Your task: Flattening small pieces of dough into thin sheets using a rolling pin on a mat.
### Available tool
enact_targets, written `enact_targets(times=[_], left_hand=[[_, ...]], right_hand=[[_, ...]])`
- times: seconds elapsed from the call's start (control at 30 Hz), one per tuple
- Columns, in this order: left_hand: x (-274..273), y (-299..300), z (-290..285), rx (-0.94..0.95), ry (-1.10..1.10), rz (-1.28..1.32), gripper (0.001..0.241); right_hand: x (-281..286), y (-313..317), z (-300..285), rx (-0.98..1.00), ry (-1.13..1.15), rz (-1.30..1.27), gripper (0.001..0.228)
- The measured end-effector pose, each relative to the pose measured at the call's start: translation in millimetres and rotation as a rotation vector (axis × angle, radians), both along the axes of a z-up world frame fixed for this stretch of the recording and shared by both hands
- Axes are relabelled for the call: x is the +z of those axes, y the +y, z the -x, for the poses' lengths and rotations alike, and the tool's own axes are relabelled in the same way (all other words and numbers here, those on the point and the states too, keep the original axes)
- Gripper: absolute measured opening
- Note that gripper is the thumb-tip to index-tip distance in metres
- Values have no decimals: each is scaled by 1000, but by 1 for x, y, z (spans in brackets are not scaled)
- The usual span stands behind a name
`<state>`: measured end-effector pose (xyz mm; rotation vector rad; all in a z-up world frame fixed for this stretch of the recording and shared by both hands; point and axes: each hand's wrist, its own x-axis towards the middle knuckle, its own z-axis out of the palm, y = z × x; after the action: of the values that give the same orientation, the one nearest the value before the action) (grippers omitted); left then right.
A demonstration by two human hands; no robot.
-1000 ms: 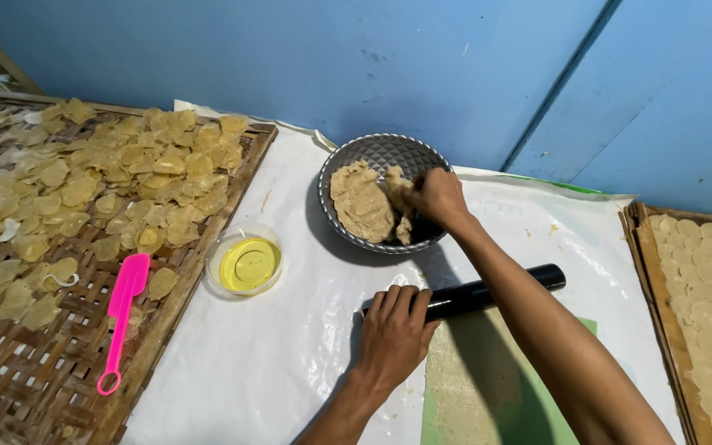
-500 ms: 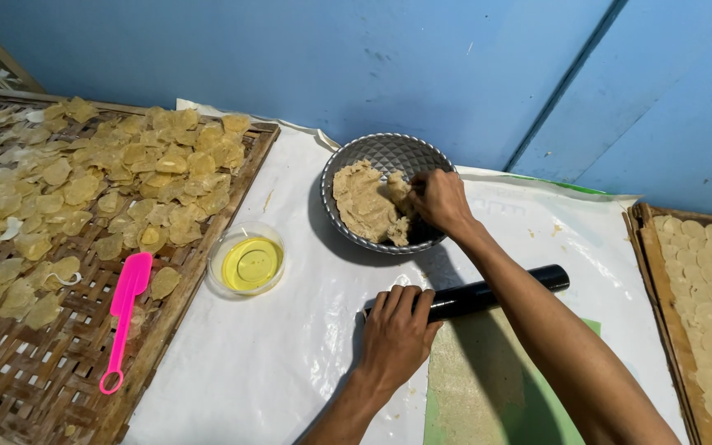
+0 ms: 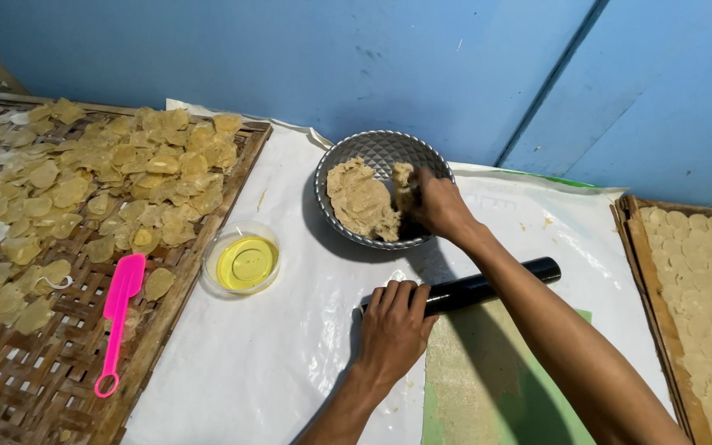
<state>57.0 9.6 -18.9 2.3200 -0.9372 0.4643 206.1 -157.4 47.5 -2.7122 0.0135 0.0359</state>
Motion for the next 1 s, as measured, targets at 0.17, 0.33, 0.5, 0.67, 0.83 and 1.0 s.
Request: enact_targets(times=[0.17, 0.33, 0.5, 0.67, 0.83, 1.0], left_hand=[[-9, -3, -3, -3, 0, -7, 39], [-4, 0, 1, 9, -10, 18, 40], [-13, 2, -1, -5, -68, 30, 45], [-17, 5, -3, -44, -140, 39, 52], [-19, 2, -3, 13, -155, 10, 50], [-12, 0, 3, 55, -158, -22, 45]], right_hand=[[-29, -14, -10, -26, -39, 10, 32], [-17, -7, 2, 52, -162, 132, 21], [10, -13, 19, -16, -296, -13, 34], [41, -42, 98, -216, -349, -337, 31], [59, -81, 209, -411, -220, -529, 38], [-27, -147, 269, -508, -214, -574, 35]])
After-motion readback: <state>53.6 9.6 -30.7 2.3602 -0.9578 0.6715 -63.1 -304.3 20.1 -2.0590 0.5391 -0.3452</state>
